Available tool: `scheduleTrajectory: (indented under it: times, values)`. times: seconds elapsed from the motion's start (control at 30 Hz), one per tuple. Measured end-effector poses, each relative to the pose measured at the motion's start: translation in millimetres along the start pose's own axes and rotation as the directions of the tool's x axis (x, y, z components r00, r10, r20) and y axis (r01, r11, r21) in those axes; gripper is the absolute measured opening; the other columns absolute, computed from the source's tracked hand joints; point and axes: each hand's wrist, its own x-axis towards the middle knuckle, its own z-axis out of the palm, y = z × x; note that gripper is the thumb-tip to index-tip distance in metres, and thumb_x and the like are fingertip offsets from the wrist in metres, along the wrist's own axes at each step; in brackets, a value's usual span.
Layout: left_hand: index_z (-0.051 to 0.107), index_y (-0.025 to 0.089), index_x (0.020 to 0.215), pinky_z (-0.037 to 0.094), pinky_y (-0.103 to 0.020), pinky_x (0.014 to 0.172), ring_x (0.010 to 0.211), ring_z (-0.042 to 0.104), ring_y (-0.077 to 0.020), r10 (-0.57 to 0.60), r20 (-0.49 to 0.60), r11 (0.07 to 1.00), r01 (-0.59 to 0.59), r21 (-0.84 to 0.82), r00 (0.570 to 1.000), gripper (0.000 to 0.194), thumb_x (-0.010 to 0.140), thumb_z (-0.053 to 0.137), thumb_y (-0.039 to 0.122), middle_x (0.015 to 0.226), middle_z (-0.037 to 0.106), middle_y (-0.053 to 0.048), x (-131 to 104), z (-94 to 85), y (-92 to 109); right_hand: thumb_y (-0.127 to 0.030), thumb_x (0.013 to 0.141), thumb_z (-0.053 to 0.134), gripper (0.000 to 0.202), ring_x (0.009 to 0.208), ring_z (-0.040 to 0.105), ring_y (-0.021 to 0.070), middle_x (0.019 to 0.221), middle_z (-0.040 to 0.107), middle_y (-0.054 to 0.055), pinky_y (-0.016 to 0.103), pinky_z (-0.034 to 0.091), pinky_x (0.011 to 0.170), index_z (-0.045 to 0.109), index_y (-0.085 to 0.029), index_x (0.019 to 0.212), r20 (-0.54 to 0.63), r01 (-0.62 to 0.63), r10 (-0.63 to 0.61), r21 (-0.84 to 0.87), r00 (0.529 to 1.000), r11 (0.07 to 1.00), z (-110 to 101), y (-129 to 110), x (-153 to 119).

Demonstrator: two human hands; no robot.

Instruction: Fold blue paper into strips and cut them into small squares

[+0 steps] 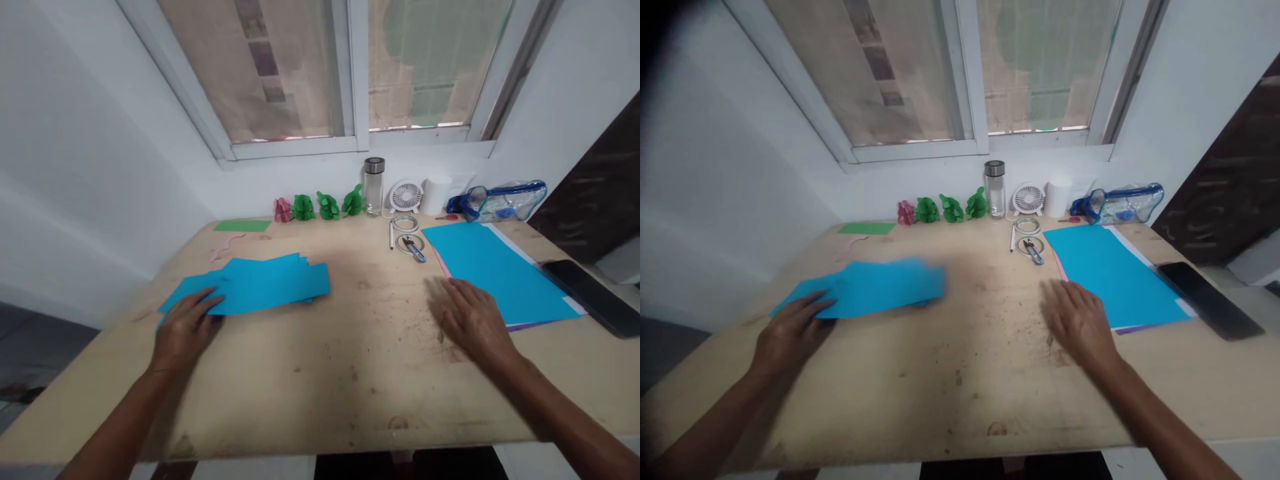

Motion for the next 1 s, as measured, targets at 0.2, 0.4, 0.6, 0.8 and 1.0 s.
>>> scheduleTrajectory:
  times: [0.2, 0.4, 0.6, 0.8, 1.0]
  values:
    - [0.059, 0.025, 0.121, 0.055, -0.034, 0.072, 0.1, 0.065, -0.026, -0.124, 0.126, 0.982, 0.103, 0.161, 0.984, 0.034, 0.091, 0.043, 0.029, 0.134, 0.057, -0.005, -6.7, 7.3, -0.8, -0.034, 0.093, 0.039, 0.043, 0.112, 0.056, 0.0342, 0.126, 0.059, 0.022, 0.043, 0.047, 0.081, 0.054, -0.009, 0.125, 0.348, -0.255, 0.349, -0.288, 0.87, 0.923, 9.8, 40.5, 35.7]
    - [0.056, 0.015, 0.124, 0.052, -0.038, 0.068, 0.094, 0.066, -0.0308, -0.126, 0.256, 0.94, 0.033, 0.339, 0.958, 0.041, 0.092, 0.038, 0.031, 0.131, 0.055, -0.021, -6.8, -5.3, 13.8, -0.022, 0.092, 0.039, 0.03, 0.099, 0.063, 0.0296, 0.107, 0.067, 0.021, 0.036, 0.046, 0.071, 0.064, -0.011, 0.103, 0.452, -0.271, 0.398, -0.321, 0.798, 0.908, 8.5, 46.1, 50.2]
    - [0.051, 0.019, 0.126, 0.052, -0.045, 0.081, 0.109, 0.061, -0.0323, -0.046, 0.167, 0.948, -0.009, 0.317, 0.985, 0.036, 0.094, 0.036, 0.028, 0.131, 0.056, -0.017, -10.8, -18.7, 43.3, -0.028, 0.093, 0.044, 0.029, 0.098, 0.065, 0.0297, 0.107, 0.066, 0.02, 0.039, 0.048, 0.073, 0.066, -0.012, 0.103, 0.544, -0.286, 0.421, -0.318, 0.726, 0.904, 3.2, 44.5, 66.3]
    - [0.053, 0.016, 0.123, 0.05, -0.044, 0.086, 0.109, 0.06, -0.0319, 0.156, 0.036, 0.962, -0.16, 0.221, 0.987, 0.034, 0.092, 0.041, 0.024, 0.127, 0.058, -0.019, -7.0, -8.6, 77.5, -0.038, 0.091, 0.058, 0.036, 0.1, 0.06, 0.0204, 0.119, 0.059, 0.008, 0.042, 0.051, 0.085, 0.056, -0.017, 0.12, 0.627, -0.287, 0.439, -0.334, 0.643, 0.898, 2.7, 43.6, 78.5]
    - [0.054, 0.018, 0.123, 0.048, -0.048, 0.088, 0.114, 0.057, -0.0319, 0.309, 0.008, 0.951, -0.309, 0.01, 0.951, 0.034, 0.092, 0.041, 0.023, 0.126, 0.06, -0.017, -2.4, 8.8, 132.7, -0.037, 0.091, 0.058, 0.036, 0.101, 0.06, 0.0211, 0.121, 0.058, 0.009, 0.043, 0.052, 0.084, 0.055, -0.017, 0.121, 0.651, -0.275, 0.446, -0.353, 0.615, 0.894, 3.7, 39.8, 91.1]
